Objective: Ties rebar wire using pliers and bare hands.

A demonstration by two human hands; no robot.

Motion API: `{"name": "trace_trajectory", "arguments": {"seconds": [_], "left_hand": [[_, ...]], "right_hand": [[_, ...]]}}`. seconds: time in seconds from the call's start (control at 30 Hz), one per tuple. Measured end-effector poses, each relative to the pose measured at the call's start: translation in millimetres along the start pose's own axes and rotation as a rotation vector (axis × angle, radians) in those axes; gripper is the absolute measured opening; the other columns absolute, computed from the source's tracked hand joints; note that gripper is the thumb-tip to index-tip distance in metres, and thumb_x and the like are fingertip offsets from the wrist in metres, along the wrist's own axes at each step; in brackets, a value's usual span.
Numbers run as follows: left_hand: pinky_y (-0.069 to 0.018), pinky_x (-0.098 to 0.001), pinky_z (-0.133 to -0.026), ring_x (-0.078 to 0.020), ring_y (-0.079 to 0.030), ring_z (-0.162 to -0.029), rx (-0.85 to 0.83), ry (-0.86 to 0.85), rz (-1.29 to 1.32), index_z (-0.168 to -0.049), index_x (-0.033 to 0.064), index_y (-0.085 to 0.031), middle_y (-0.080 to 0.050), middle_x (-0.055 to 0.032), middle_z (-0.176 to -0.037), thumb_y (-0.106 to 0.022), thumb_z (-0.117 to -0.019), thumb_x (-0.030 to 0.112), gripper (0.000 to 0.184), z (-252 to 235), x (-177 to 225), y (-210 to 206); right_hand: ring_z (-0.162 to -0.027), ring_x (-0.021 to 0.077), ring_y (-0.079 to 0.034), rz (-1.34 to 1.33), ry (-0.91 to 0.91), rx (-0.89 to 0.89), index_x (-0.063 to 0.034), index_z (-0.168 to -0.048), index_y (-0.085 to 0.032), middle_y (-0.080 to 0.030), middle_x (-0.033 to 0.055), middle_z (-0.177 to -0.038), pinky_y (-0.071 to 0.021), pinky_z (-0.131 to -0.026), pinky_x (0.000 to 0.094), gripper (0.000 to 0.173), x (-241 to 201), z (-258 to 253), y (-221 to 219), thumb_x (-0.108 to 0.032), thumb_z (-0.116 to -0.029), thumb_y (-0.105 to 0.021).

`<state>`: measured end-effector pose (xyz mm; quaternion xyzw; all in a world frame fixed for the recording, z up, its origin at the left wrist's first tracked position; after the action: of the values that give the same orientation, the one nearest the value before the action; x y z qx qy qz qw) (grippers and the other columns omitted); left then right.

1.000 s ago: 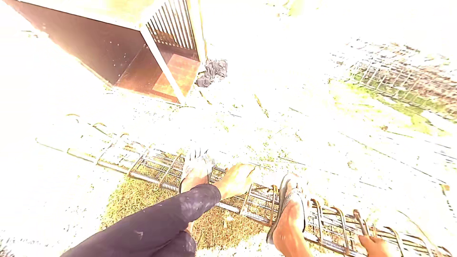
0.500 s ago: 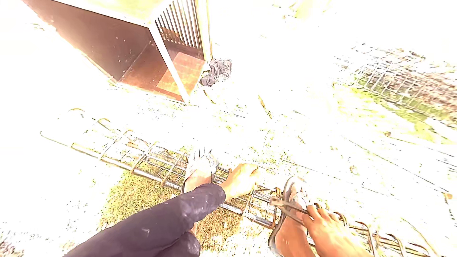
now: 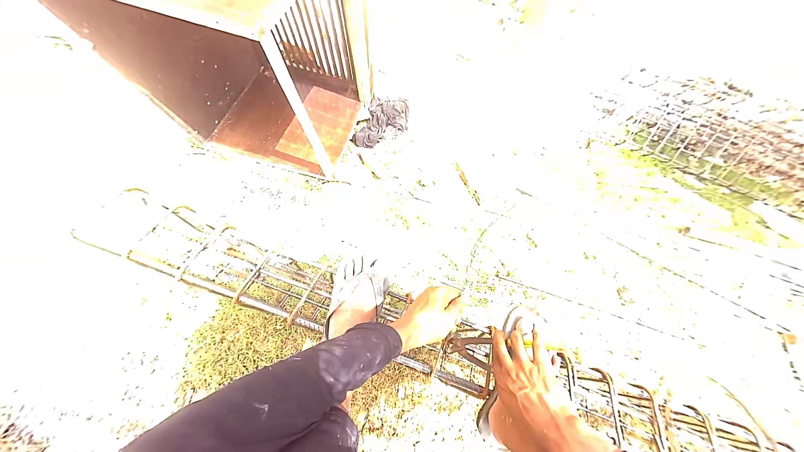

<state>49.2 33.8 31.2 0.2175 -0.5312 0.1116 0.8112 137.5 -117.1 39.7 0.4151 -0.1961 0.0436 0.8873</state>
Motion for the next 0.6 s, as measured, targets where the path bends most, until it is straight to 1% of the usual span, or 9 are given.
{"name": "trace_trajectory", "arguments": {"seconds": [0.07,0.13,0.17,0.27,0.3,0.43,0.47,0.5,0.6], "left_hand": [[-0.0608,-0.0351,-0.08,-0.015,-0.072,-0.082,-0.001,-0.006,-0.009,-0.107,0.0023,-0.067,-0.071,-0.0086,-0.092,-0.038,-0.1123,0.033,0.043,0.9,0.8,-0.2],[-0.0613,-0.0353,-0.08,-0.0153,-0.073,-0.083,0.005,-0.019,0.001,-0.108,0.0024,-0.067,-0.072,-0.0087,-0.094,-0.039,-0.112,0.032,0.042,0.4,-0.2,-0.4],[-0.0616,-0.0356,-0.081,-0.0156,-0.073,-0.084,0.004,-0.019,0.004,-0.109,0.0023,-0.068,-0.072,-0.0091,-0.095,-0.039,-0.112,0.032,0.042,0.1,-0.7,-0.6],[-0.0608,-0.0357,-0.082,-0.0157,-0.073,-0.084,0.016,-0.007,0.004,-0.109,0.0025,-0.068,-0.072,-0.0091,-0.095,-0.04,-0.1119,0.034,0.042,-0.2,-1.9,0.8],[-0.061,-0.0359,-0.082,-0.0156,-0.073,-0.085,0.023,-0.003,0.008,-0.108,0.003,-0.068,-0.072,-0.0089,-0.095,-0.04,-0.1119,0.034,0.042,-0.9,-3.2,1.3],[-0.0606,-0.0379,-0.084,-0.0174,-0.073,-0.087,0.046,-0.025,0.016,-0.109,0.0025,-0.068,-0.072,-0.0107,-0.096,-0.041,-0.1117,0.032,0.04,-2.7,-1.1,1.5],[-0.0603,-0.0384,-0.085,-0.0178,-0.073,-0.088,0.041,-0.03,-0.002,-0.11,0.0027,-0.068,-0.072,-0.0108,-0.098,-0.04,-0.1119,0.033,0.041,-3.2,1.3,1.5],[-0.0601,-0.0392,-0.085,-0.0186,-0.072,-0.089,0.037,-0.041,-0.014,-0.111,0.0025,-0.068,-0.071,-0.0112,-0.098,-0.039,-0.1118,0.033,0.042,-3.7,3.4,1.3],[-0.0601,-0.0408,-0.081,-0.0199,-0.072,-0.084,0.048,-0.073,0.018,-0.103,0.0031,-0.067,-0.07,-0.0105,-0.089,-0.04,-0.1113,0.033,0.041,-10.1,1.3,-0.6]], "right_hand": [[-0.149,0.0506,-0.032,0.014,-0.015,-0.015,-0.0004,-0.161,-0.026,-0.034,0.0286,-0.162,-0.0195,-0.119,0.0715,0.073,-2.2,0.9,5.8,-0.014,-0.097,-0.057],[-0.144,0.0495,-0.041,0.018,-0.027,0.004,0.0036,-0.157,-0.032,-0.041,0.0302,-0.156,-0.0291,-0.117,0.0672,0.064,-4.2,-0.2,9.0,-0.012,-0.0982,-0.053],[-0.141,0.0479,-0.044,0.011,-0.023,0.004,0.006,-0.154,-0.037,-0.044,0.0299,-0.153,-0.0304,-0.116,0.065,0.061,-5.1,-0.2,10.6,-0.011,-0.0979,-0.052],[-0.13,0.0459,-0.054,-0.006,0.038,0.033,0.0066,-0.132,-0.056,-0.057,0.0281,-0.136,-0.0406,-0.109,0.0594,0.036,-4.5,-0.4,20.4,-0.005,-0.1009,-0.043],[-0.126,0.0483,-0.057,-0.009,0.086,0.045,0.0055,-0.131,-0.057,-0.06,0.0297,-0.131,-0.0429,-0.106,0.0609,0.034,-3.0,-2.5,22.5,-0.002,-0.1017,-0.043],[-0.122,0.0496,-0.059,-0.055,0.193,-0.041,-0.0049,-0.149,-0.041,-0.061,0.0301,-0.127,-0.0459,-0.103,0.061,0.046,21.1,-32.1,7.6,-0.007,-0.1036,-0.046],[-0.122,0.0497,-0.058,-0.083,0.223,-0.078,-0.0033,-0.149,-0.043,-0.06,0.0304,-0.128,-0.0462,-0.103,0.0615,0.046,27.8,-41.4,4.8,-0.008,-0.1032,-0.046],[-0.122,0.0493,-0.058,-0.106,0.257,-0.112,0.0,-0.142,-0.049,-0.06,0.0302,-0.128,-0.0461,-0.102,0.0614,0.04,33.4,-49.7,2.9,-0.009,-0.1037,-0.046],[-0.119,0.0454,-0.06,-0.11,0.379,-0.144,0.0002,-0.129,-0.057,-0.063,0.026,-0.124,-0.0485,-0.099,0.0596,0.03,45.2,-73.6,-4.3,-0.009,-0.1032,-0.046]]}}
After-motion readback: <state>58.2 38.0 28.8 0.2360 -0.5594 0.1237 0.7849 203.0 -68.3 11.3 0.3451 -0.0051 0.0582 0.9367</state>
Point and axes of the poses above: each hand's wrist, its own z-axis away from the middle knuckle, its own y-axis out of the back of the hand, x = y × z, the point moved 8 cm from there along -z, towards the middle knuckle
